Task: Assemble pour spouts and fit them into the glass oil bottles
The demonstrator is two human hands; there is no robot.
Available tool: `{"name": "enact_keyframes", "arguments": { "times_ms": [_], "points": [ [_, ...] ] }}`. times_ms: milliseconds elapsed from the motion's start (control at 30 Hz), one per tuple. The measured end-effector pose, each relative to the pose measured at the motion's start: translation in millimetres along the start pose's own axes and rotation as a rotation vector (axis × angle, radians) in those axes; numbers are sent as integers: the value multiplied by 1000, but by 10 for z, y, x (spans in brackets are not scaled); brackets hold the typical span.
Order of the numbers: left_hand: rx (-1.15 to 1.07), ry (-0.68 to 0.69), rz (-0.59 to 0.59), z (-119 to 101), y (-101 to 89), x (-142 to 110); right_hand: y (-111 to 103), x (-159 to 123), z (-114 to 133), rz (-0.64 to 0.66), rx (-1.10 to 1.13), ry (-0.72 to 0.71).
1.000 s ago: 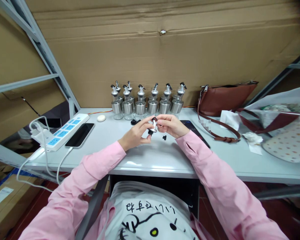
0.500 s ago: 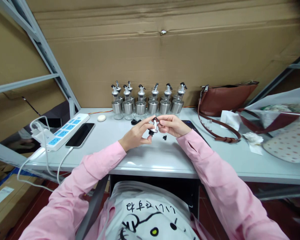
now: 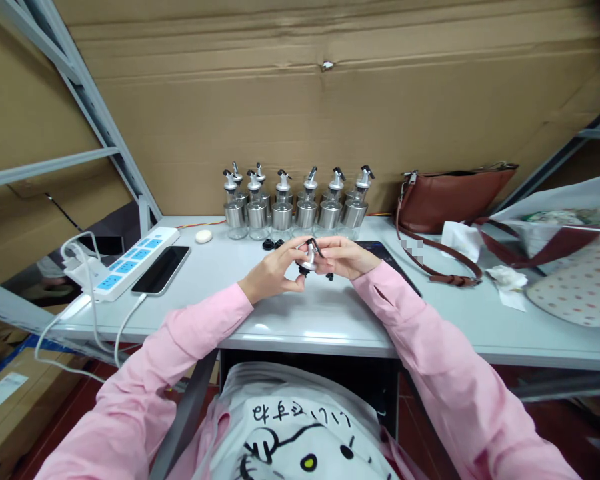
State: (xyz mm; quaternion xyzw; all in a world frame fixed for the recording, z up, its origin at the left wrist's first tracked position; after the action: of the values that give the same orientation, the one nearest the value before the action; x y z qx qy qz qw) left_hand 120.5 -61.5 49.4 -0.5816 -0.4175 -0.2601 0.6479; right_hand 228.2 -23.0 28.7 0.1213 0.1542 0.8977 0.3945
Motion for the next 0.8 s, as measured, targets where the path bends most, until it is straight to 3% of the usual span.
{"name": "enact_keyframes", "arguments": {
  "times_ms": [533, 800],
  "points": [
    [6, -38, 36, 29, 31, -16, -79, 57, -46, -76, -112, -60],
    [-44, -60, 133, 53, 56, 15, -100, 82, -53, -151, -43, -77]
  ]
}}
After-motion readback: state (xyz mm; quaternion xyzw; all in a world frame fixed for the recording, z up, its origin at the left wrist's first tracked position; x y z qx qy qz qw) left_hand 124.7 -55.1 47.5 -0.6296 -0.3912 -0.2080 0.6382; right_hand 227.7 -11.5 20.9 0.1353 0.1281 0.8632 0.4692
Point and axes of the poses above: each hand's wrist, its own x-axis towards the middle knuckle, its own y-axis out of the palm, z = x × y, the point moved 7 cm from there along x, towards the middle knuckle, and after that the axes turned 4 degrees about x, right-handed, at the moved point
